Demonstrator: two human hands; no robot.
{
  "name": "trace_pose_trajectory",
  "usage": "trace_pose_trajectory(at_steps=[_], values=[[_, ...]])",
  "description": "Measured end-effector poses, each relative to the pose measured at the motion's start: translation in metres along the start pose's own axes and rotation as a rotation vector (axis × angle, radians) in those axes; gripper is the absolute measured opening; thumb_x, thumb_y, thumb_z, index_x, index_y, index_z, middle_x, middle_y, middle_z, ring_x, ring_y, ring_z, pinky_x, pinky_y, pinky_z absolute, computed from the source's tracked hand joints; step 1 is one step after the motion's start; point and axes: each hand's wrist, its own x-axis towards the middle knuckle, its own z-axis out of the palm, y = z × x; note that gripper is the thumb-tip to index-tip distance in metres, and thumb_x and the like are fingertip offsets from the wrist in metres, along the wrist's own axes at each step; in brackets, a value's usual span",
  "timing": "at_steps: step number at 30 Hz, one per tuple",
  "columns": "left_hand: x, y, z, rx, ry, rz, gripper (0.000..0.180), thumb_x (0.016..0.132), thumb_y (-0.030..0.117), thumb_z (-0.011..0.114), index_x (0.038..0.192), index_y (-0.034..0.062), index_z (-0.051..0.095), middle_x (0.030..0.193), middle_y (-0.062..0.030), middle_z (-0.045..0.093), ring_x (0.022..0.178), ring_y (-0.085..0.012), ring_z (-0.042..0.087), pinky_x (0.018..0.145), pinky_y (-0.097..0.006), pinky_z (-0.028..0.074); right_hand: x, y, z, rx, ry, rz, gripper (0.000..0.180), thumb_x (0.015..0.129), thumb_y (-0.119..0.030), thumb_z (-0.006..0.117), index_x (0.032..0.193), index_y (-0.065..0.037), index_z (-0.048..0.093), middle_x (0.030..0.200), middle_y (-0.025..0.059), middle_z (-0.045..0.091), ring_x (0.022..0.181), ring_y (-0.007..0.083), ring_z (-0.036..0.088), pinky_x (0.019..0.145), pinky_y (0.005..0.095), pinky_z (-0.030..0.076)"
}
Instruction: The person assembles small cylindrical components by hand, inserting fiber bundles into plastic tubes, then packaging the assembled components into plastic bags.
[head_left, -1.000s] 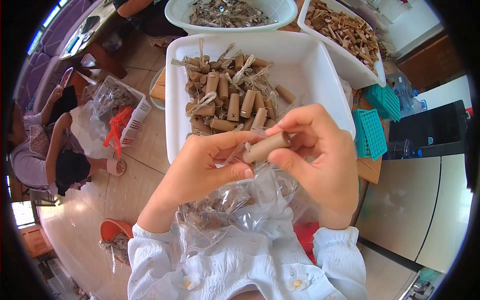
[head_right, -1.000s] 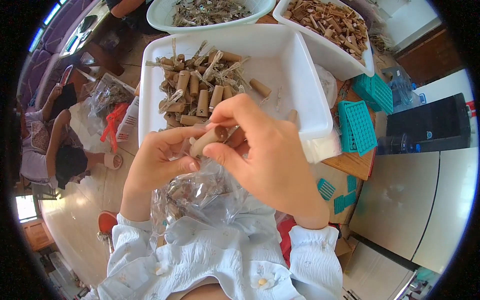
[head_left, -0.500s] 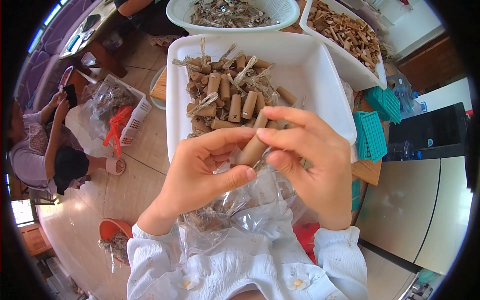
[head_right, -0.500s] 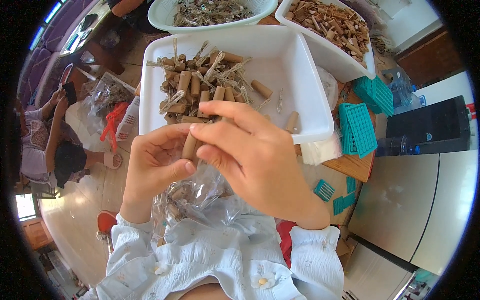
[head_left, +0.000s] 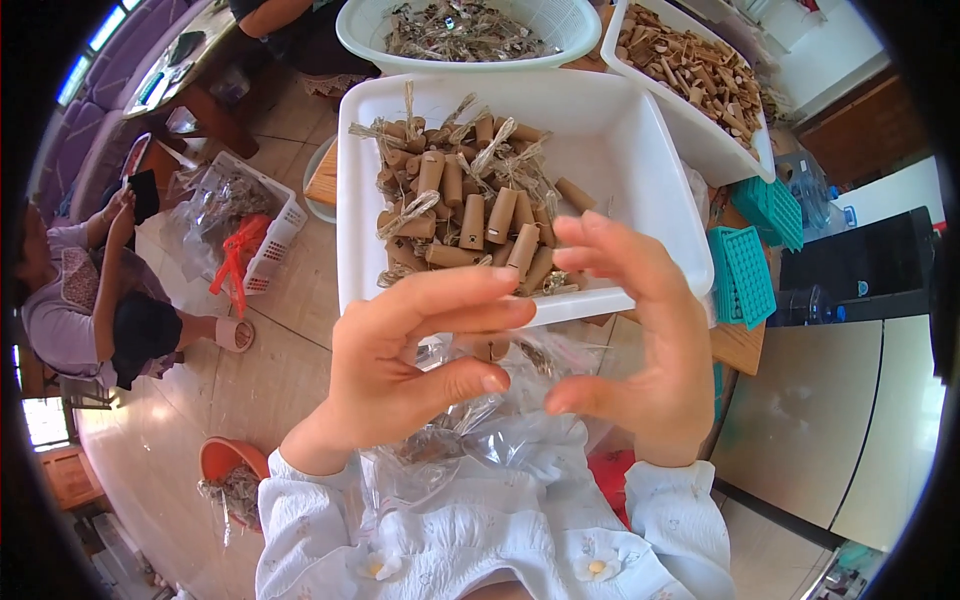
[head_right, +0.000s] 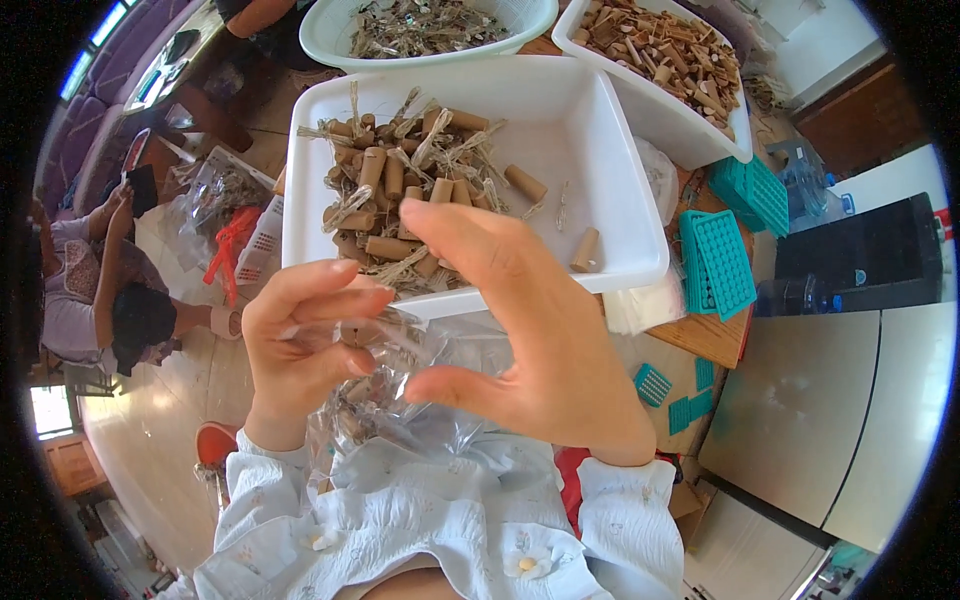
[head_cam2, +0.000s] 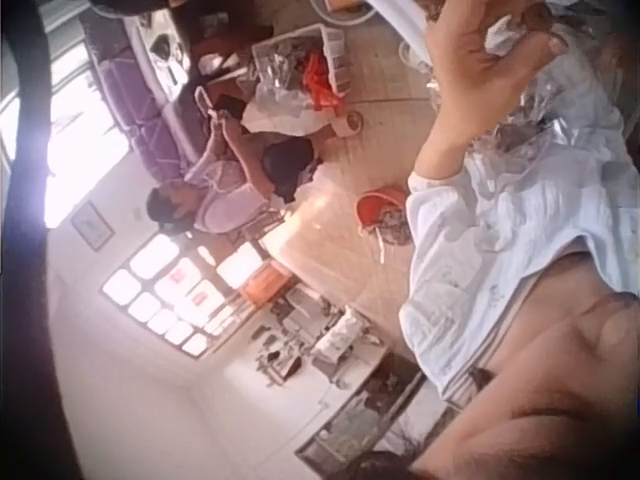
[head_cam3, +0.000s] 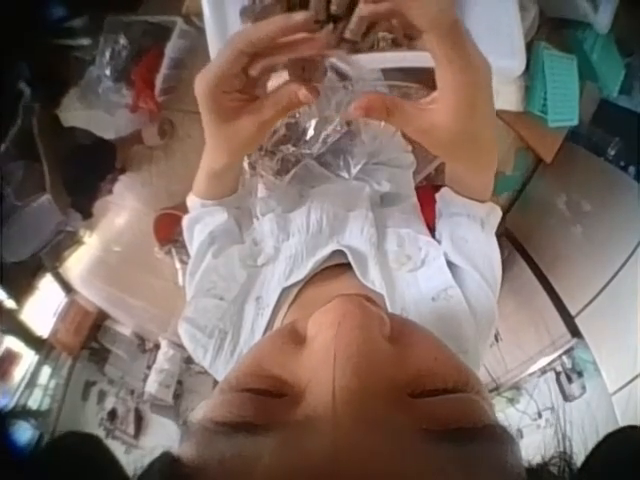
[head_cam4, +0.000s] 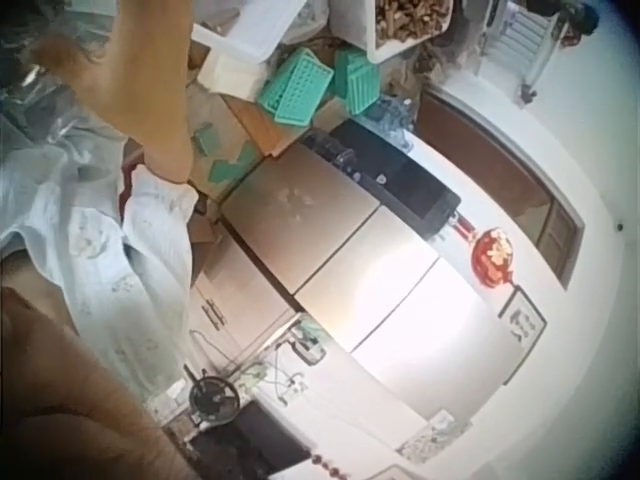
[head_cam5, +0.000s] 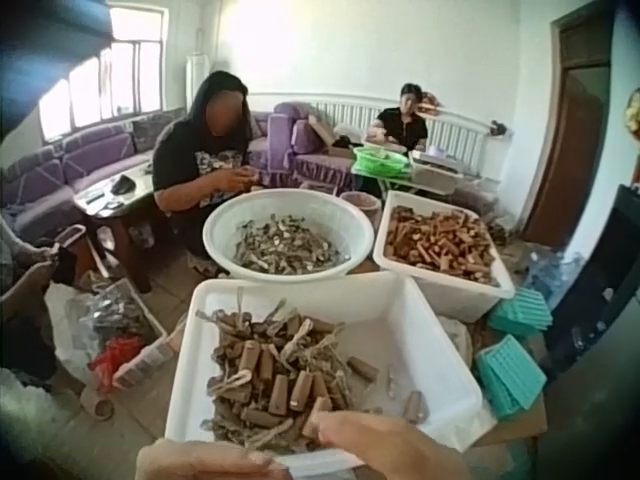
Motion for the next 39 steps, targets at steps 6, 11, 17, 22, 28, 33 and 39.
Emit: trace_pose_trajectory(at_steps=[6,11,17,22,28,33,39], values=[[0.000,-0.007,0.001,0.111,-0.015,0.246,0.049,0.065,0.007,0.075,0.108,-0.0034,0.053,0.088,-0.0112,0.065,0.080,-0.0181,0.060,0.074,-0.028,0.041,-0.002,0.002,0.000,-0.337,-0.226,-0.288,0.044,0.063,-0.019,0.071,0.101,-0.003,0.056,0.094,0.0098,0.056,0.086,0.0280,0.055,0.077,0.0365,0.044],[-0.002,-0.003,0.008,0.103,0.042,0.259,0.047,0.063,0.012,0.077,0.103,-0.0025,0.056,0.090,-0.0103,0.065,0.073,-0.0159,0.056,0.070,-0.027,0.043,-0.003,0.008,0.004,-0.295,-0.203,-0.337,0.039,0.062,-0.012,0.071,0.097,-0.003,0.056,0.090,0.0084,0.057,0.081,0.0266,0.056,0.074,0.0377,0.044],[-0.001,-0.013,0.017,0.051,0.196,0.410,0.048,0.062,0.015,0.078,0.102,-0.0001,0.057,0.100,-0.0134,0.052,0.072,-0.0190,0.057,0.064,-0.027,0.046,-0.007,0.000,0.014,-0.156,-0.194,-0.161,0.040,0.060,-0.006,0.070,0.096,-0.004,0.053,0.084,0.0068,0.057,0.069,0.0263,0.057,0.065,0.0365,0.045],[0.006,0.002,0.010,0.715,0.213,0.670,0.032,0.068,0.034,0.072,0.091,0.0133,0.064,0.104,-0.0104,0.044,0.083,-0.0179,0.049,0.062,-0.025,0.042,-0.003,-0.006,0.005,-0.236,-0.126,-0.172,0.038,0.060,-0.001,0.068,0.095,-0.006,0.053,0.077,0.0071,0.054,0.065,0.0243,0.057,0.057,0.0319,0.046],[0.012,0.022,0.006,0.973,0.053,0.524,0.024,0.065,0.034,0.071,0.077,0.0136,0.066,0.103,-0.0081,0.048,0.081,-0.0183,0.047,0.055,-0.023,0.038,-0.005,-0.003,0.001,-0.346,-0.056,-0.174,0.036,0.059,0.002,0.066,0.092,-0.005,0.054,0.076,0.0078,0.053,0.063,0.0238,0.056,0.054,0.0315,0.046],[0.018,0.026,0.000,0.943,-0.028,0.492,0.019,0.063,0.023,0.073,0.074,0.0101,0.065,0.094,-0.0045,0.055,0.072,-0.0168,0.048,0.050,-0.023,0.037,-0.003,-0.001,0.002,-0.421,-0.057,-0.167,0.034,0.059,0.001,0.066,0.091,-0.005,0.054,0.074,0.0078,0.053,0.063,0.0239,0.056,0.055,0.0323,0.045],[0.024,0.019,0.010,1.067,0.097,0.597,0.020,0.053,0.008,0.071,0.070,0.0045,0.062,0.090,-0.0037,0.057,0.068,-0.0170,0.050,0.051,-0.024,0.041,-0.003,0.002,0.003,-0.543,-0.038,-0.209,0.038,0.057,-0.002,0.068,0.092,-0.005,0.053,0.077,0.0078,0.053,0.065,0.0256,0.055,0.057,0.0337,0.044]])
